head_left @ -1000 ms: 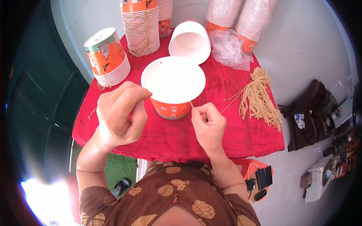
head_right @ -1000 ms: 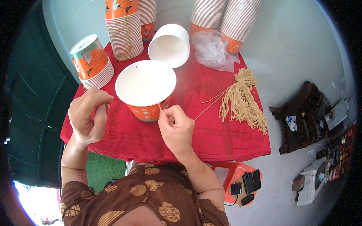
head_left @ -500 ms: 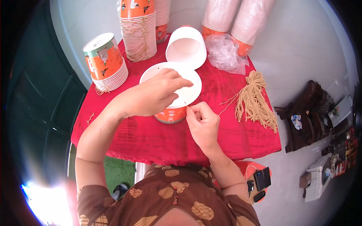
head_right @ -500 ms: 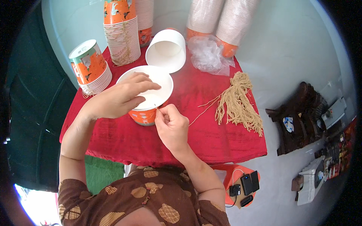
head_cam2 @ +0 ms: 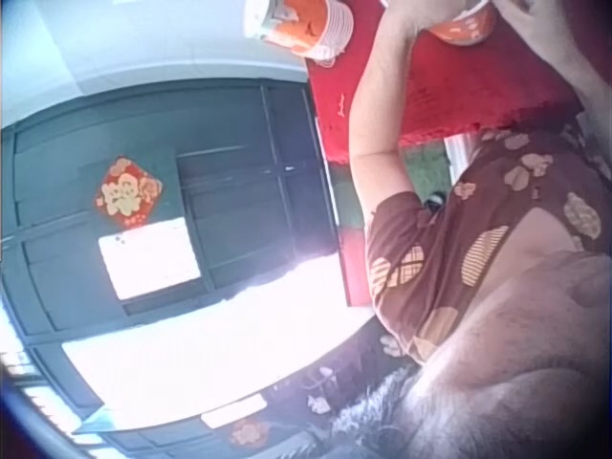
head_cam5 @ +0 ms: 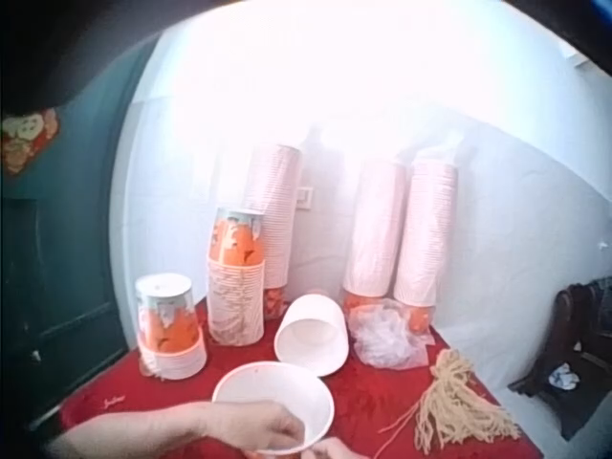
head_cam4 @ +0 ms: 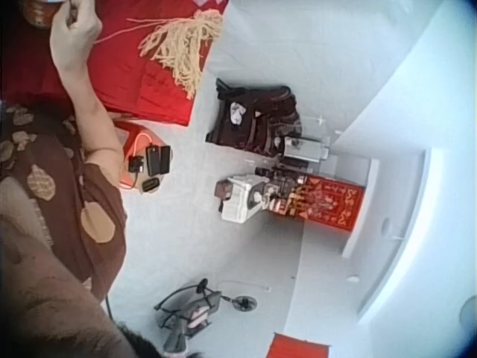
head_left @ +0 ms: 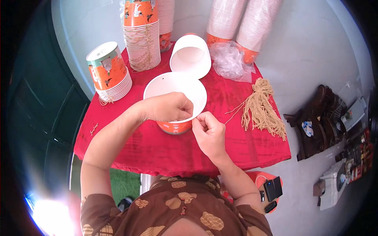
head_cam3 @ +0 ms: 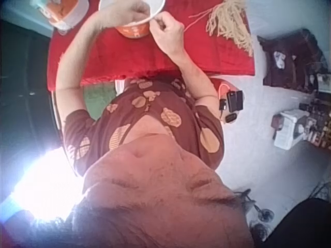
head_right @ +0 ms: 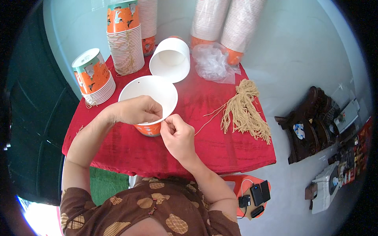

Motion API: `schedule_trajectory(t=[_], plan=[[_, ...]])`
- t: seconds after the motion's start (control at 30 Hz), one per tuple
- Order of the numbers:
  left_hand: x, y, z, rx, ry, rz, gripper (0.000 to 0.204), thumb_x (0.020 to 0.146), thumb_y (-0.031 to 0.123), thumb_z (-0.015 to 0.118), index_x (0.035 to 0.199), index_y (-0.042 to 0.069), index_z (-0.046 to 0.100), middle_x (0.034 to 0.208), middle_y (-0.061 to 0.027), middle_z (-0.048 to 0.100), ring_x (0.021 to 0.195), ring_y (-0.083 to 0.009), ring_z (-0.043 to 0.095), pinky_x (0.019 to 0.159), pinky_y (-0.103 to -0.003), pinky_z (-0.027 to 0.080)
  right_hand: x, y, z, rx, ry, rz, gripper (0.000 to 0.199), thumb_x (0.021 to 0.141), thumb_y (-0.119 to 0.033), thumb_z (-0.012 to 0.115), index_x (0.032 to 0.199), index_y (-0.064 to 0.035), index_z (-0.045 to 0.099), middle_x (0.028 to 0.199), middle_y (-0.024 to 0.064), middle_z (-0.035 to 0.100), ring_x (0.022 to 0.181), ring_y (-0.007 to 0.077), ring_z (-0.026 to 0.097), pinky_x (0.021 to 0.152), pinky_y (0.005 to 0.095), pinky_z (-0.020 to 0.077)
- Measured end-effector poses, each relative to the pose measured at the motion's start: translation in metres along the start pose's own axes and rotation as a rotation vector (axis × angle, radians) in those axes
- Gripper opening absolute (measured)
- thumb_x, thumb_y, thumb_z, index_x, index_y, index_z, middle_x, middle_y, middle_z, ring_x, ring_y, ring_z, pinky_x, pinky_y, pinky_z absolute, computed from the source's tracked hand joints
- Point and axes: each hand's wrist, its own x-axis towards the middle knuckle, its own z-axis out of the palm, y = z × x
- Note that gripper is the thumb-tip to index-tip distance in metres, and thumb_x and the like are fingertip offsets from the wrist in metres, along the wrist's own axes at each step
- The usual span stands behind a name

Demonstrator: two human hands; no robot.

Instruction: Attaching strings to paper buckets to create decorations.

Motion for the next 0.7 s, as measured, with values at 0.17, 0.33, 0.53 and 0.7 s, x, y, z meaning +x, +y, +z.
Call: schedule_trajectory(t=[0.17,0.33,0.53,0.7], plan=[[-0.011,0.006,0.011,0.031,0.037,0.033,0.011,0.087,0.007,0.059,0.090,-0.003,0.065,0.073,-0.0136,0.065,0.069,-0.0195,0.060,0.068,-0.033,0.050,0.006,-0.003,-0.023,0.108,-0.180,0.181,0.039,0.096,-0.024,0.057,0.066,0.0016,0.056,0.054,0.0026,0.053,0.050,0.0078,0.048,0.047,0.0269,0.0383],[-0.018,0.018,0.018,0.040,0.092,0.059,0.016,0.084,0.009,0.056,0.085,-0.002,0.067,0.076,-0.0198,0.066,0.071,-0.0347,0.065,0.068,-0.042,0.050,0.015,-0.019,-0.028,0.278,-0.324,0.559,0.034,0.094,-0.025,0.057,0.075,0.0019,0.065,0.053,-0.0016,0.049,0.044,0.0050,0.041,0.043,0.0223,0.0314],[-0.020,0.017,0.020,0.148,0.201,0.009,0.015,0.082,0.010,0.057,0.081,-0.001,0.067,0.076,-0.0208,0.066,0.073,-0.0372,0.065,0.070,-0.045,0.050,0.032,-0.025,-0.029,0.174,-0.394,0.496,0.029,0.090,-0.013,0.052,0.070,0.0027,0.065,0.054,-0.0019,0.051,0.045,0.0045,0.043,0.040,0.0257,0.0313],[-0.019,0.003,0.020,0.287,0.385,-0.035,0.015,0.080,0.009,0.056,0.078,0.000,0.067,0.075,-0.0221,0.066,0.072,-0.0393,0.065,0.069,-0.048,0.051,0.051,-0.003,-0.016,0.267,-0.391,0.438,0.030,0.092,-0.011,0.054,0.065,-0.0004,0.060,0.054,-0.0039,0.049,0.045,0.0032,0.042,0.040,0.0247,0.0288]])
